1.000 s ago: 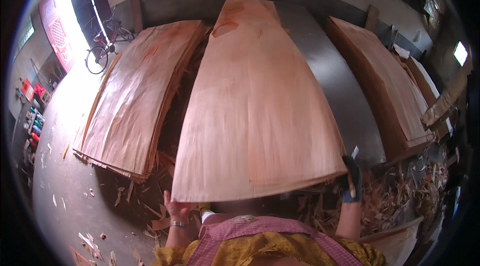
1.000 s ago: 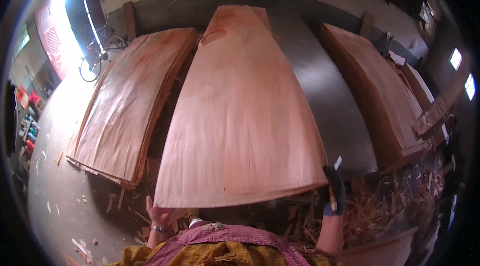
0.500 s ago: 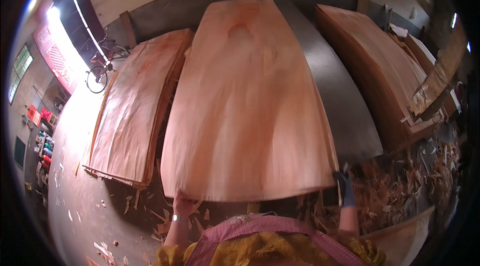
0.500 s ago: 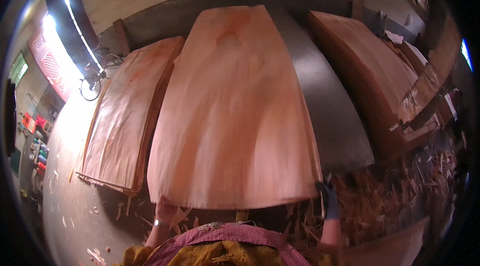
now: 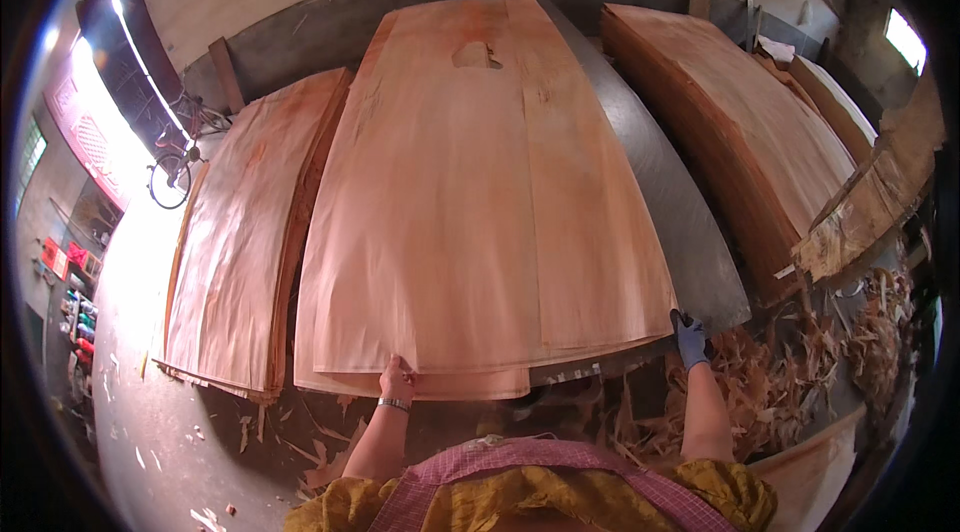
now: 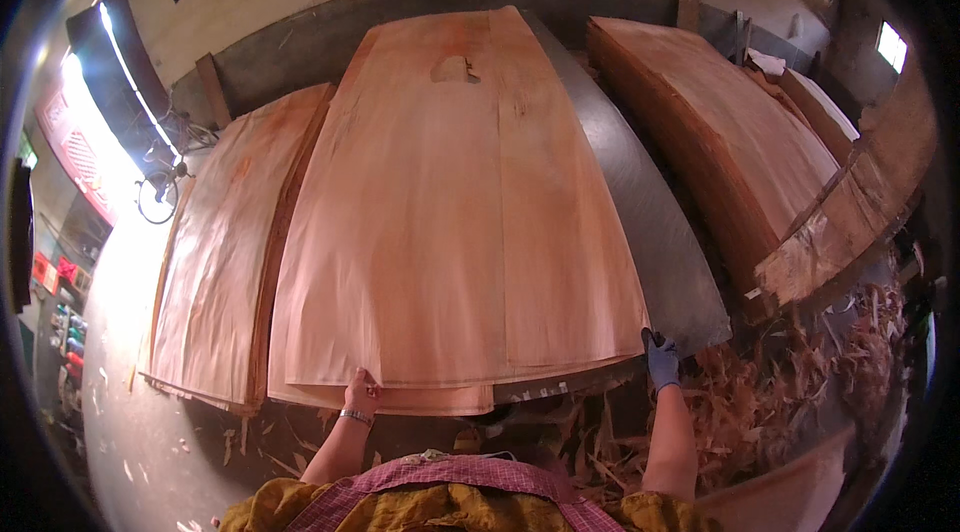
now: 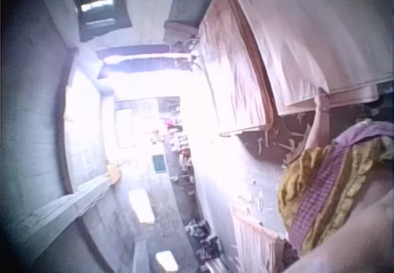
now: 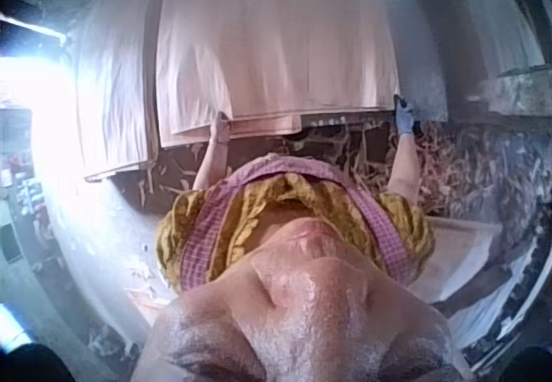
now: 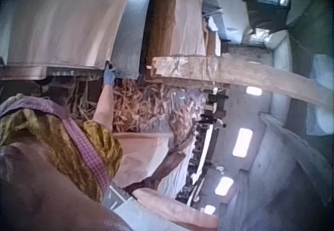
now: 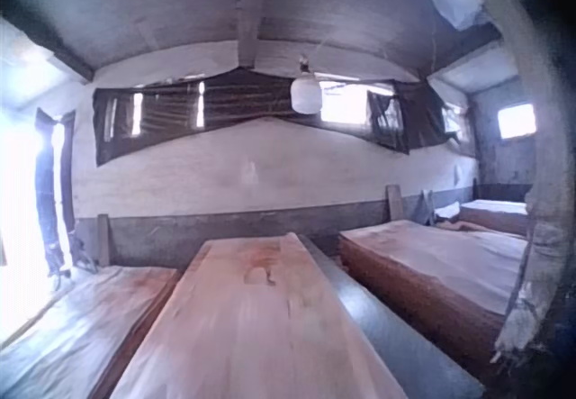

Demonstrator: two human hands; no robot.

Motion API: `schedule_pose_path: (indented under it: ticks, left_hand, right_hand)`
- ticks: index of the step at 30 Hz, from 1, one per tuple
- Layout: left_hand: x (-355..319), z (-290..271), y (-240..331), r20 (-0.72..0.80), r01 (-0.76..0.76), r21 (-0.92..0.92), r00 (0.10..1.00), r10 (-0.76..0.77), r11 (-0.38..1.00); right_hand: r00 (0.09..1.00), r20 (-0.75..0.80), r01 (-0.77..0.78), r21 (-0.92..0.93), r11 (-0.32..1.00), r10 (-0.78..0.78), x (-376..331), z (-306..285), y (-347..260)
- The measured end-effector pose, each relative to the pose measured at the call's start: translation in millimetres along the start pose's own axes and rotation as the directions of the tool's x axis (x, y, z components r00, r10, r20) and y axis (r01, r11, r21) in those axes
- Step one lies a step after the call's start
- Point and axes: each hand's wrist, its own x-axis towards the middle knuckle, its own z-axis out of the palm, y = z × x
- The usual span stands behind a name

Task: The person handles wood veneer sheets by lifting them from a stack, moving them to a work surface, and using a small blade to trim and patch sections.

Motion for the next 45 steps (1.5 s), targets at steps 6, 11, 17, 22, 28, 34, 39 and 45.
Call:
schedule_pose_path:
  ticks: [6,11,17,22,28,34,39,45]
  left_hand:
    - [-16.3,58.7,-33.3,-0.018,-0.088,0.006,0.996,0.088,0.996]
    - [-12.9,89.9,-50.1,-0.121,-0.034,-0.041,0.992,0.029,0.999]
    - [2.5,85.5,-53.3,-0.055,-0.131,-0.058,0.990,0.128,0.990]
    - [5.9,79.9,-42.1,-0.153,-0.102,-0.040,0.984,0.095,0.994]
    - [8.2,79.5,-41.9,-0.110,-0.127,-0.086,0.987,0.117,0.988]
    - [17.7,76.9,-23.0,-0.083,-0.214,-0.110,0.975,0.206,0.971]
    - [0.6,49.6,-0.4,-0.150,-0.247,-0.095,0.961,0.231,0.964]
    - [-28.2,-12.0,-1.6,-0.261,-0.236,-0.101,0.944,0.203,0.967]
  right_hand:
    - [0.991,0.036,0.129,-0.013,0.992,-0.129,51.1,-38.4,11.9]
    - [0.942,-0.111,0.296,-0.167,0.940,-0.316,-35.9,-21.2,86.5]
    - [0.991,0.065,0.106,0.176,0.979,-0.119,-51.6,-4.1,10.7]
    - [0.959,0.281,-0.164,0.422,0.892,0.043,-21.1,-22.2,-43.9]
    - [0.999,0.031,-0.023,0.378,0.926,0.012,17.9,-67.7,57.8]
    - [0.996,-0.087,0.052,0.239,0.970,-0.032,50.5,-76.2,46.9]
    - [0.993,-0.087,0.086,0.019,0.996,-0.084,36.7,-38.1,53.0]
    - [0.991,-0.100,0.103,0.168,0.980,-0.087,10.0,-1.7,43.0]
